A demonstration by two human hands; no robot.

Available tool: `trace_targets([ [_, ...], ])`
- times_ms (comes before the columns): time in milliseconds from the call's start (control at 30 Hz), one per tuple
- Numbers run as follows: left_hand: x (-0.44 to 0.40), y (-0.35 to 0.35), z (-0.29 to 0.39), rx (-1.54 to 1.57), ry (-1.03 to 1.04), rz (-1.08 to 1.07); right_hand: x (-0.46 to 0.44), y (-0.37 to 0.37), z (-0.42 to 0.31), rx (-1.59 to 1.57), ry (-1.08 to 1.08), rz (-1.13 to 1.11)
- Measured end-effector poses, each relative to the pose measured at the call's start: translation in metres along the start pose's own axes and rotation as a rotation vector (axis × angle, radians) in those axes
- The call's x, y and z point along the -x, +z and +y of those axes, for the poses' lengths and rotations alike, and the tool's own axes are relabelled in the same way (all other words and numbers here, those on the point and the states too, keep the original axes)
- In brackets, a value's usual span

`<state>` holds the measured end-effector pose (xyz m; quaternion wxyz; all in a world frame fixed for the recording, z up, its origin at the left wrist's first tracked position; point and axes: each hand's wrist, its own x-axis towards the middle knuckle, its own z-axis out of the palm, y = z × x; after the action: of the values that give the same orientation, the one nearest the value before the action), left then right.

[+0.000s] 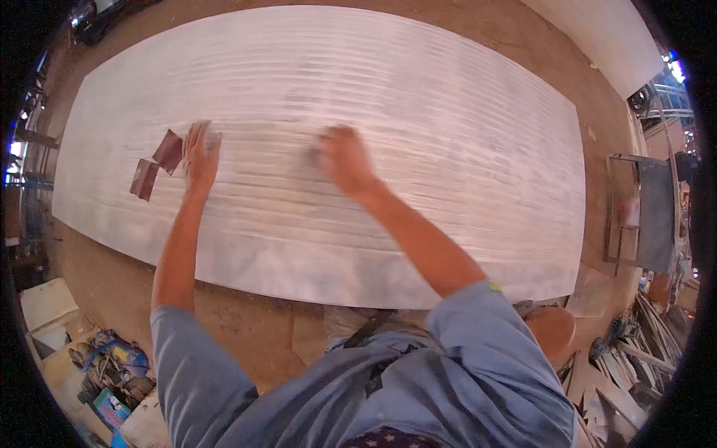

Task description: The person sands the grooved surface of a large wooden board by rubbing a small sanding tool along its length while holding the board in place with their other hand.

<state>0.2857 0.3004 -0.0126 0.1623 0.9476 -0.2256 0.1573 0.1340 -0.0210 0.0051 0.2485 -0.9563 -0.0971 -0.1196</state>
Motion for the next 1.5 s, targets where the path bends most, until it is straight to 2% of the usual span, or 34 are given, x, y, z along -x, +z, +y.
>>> trace_targets([
  [67, -0.002, 0.007, 0.001, -0.068, -0.073, 0.038, 0.088, -0.043, 0.077, 0.021, 0.062, 0.219],
  [100, -0.001, 0.005, 0.009, -0.101, -0.062, 0.029, 0.138, -0.079, 0.118, 0.234, 0.167, 0.118],
  [133, 0.0, 0.003, 0.015, -0.138, -0.057, 0.022, 0.197, -0.106, 0.161, 0.308, 0.196, 0.2],
  [167, -0.001, 0.016, 0.003, -0.106, -0.015, 0.032, 0.239, -0.137, 0.188, 0.354, 0.393, 0.181],
  [200, 0.003, 0.037, -0.018, -0.102, 0.009, 0.061, 0.273, -0.158, 0.219, 0.299, 0.4, 0.232],
  [233, 0.009, 0.06, -0.041, -0.485, 0.161, -0.011, 0.262, -0.182, 0.203, 0.418, 0.64, 0.062],
  [267, 0.011, 0.023, -0.012, -0.776, 0.223, -0.081, 0.252, -0.165, 0.211, 0.486, 0.483, 0.172],
  [300, 0.008, 0.046, -0.026, -0.38, 0.095, 0.102, 0.227, -0.152, 0.189, 0.46, 0.403, 0.161],
  [333, -0.001, 0.027, -0.006, -0.171, -0.024, 0.03, 0.202, -0.12, 0.175, 0.519, 0.274, 0.21],
  [400, -0.007, -0.01, 0.026, -0.138, -0.153, -0.053, 0.109, -0.073, 0.082, 0.243, 0.249, 0.146],
  [433, -0.006, -0.02, 0.031, -0.086, -0.138, -0.103, 0.074, -0.038, 0.056, 0.206, 0.11, 0.173],
  [467, -0.001, -0.01, 0.026, -0.042, -0.145, -0.029, 0.045, -0.004, 0.033, 0.177, -0.012, 0.194],
  [500, 0.0, -0.021, 0.033, 0.008, -0.169, -0.05, 0.006, 0.012, -0.003, 0.125, -0.015, 0.132],
  [600, 0.003, -0.027, 0.036, 0.035, -0.18, -0.014, -0.026, -0.001, -0.037, 0.077, -0.008, -0.042],
  [633, 0.005, -0.027, 0.035, 0.043, -0.16, 0.016, -0.032, -0.007, -0.04, 0.078, 0.017, -0.148],
  [700, 0.007, -0.025, 0.035, 0.028, -0.165, 0.005, 0.039, -0.009, 0.044, 0.055, -0.172, 0.249],
  [733, 0.006, -0.024, 0.034, 0.019, -0.168, -0.02, 0.076, -0.045, 0.072, 0.096, -0.036, 0.104],
  [767, 0.005, -0.023, 0.034, 0.018, -0.171, -0.015, 0.13, -0.066, 0.135, 0.167, -0.129, 0.143],
  [800, 0.004, -0.021, 0.034, 0.008, -0.162, -0.019, 0.18, -0.092, 0.176, 0.3, 0.074, 0.171],
  [833, 0.003, -0.02, 0.034, 0.0, -0.155, -0.024, 0.213, -0.135, 0.211, 0.327, 0.36, -0.088],
  [867, 0.004, -0.018, 0.033, 0.004, -0.162, -0.028, 0.261, -0.146, 0.246, 0.441, 0.172, 0.298],
  [967, 0.002, -0.016, 0.035, -0.056, -0.142, -0.016, 0.225, -0.18, 0.174, 0.423, 0.17, 0.109],
  [1033, 0.001, -0.023, 0.037, -0.028, -0.142, -0.033, 0.199, -0.093, 0.198, 0.262, 0.144, 0.243],
  [1067, 0.002, -0.021, 0.034, -0.03, -0.144, -0.034, 0.144, -0.073, 0.139, 0.234, 0.098, 0.137],
  [1100, 0.002, -0.02, 0.033, -0.015, -0.139, -0.03, 0.098, -0.037, 0.095, 0.262, 0.088, 0.142],
  [1167, 0.003, -0.022, 0.034, -0.007, -0.132, -0.023, 0.01, 0.003, 0.003, 0.065, -0.009, 0.022],
  [1200, 0.003, -0.026, 0.035, 0.014, -0.141, -0.026, -0.031, 0.029, -0.029, 0.08, -0.285, 0.335],
  [1233, 0.002, -0.03, 0.038, 0.036, -0.15, -0.026, -0.058, 0.046, -0.047, 0.054, -0.304, 0.291],
  [1267, 0.004, -0.03, 0.04, 0.037, -0.148, -0.023, -0.078, 0.032, -0.081, 0.048, -0.239, 0.093],
  [1300, 0.004, -0.028, 0.04, 0.031, -0.14, -0.002, -0.088, 0.044, -0.087, 0.105, -0.156, 0.085],
  [1400, 0.006, -0.024, 0.032, 0.031, -0.123, 0.019, -0.043, 0.023, -0.043, 0.1, -0.195, 0.196],
  [1433, 0.006, -0.02, 0.032, 0.046, -0.124, 0.029, -0.008, 0.006, -0.006, 0.072, -0.112, 0.113],
  [1467, 0.006, -0.019, 0.034, 0.056, -0.121, 0.026, 0.038, -0.004, 0.047, 0.133, -0.076, 0.146],
  [1500, 0.005, -0.02, 0.036, 0.025, -0.147, -0.006, 0.077, -0.046, 0.073, 0.221, 0.102, 0.034],
])
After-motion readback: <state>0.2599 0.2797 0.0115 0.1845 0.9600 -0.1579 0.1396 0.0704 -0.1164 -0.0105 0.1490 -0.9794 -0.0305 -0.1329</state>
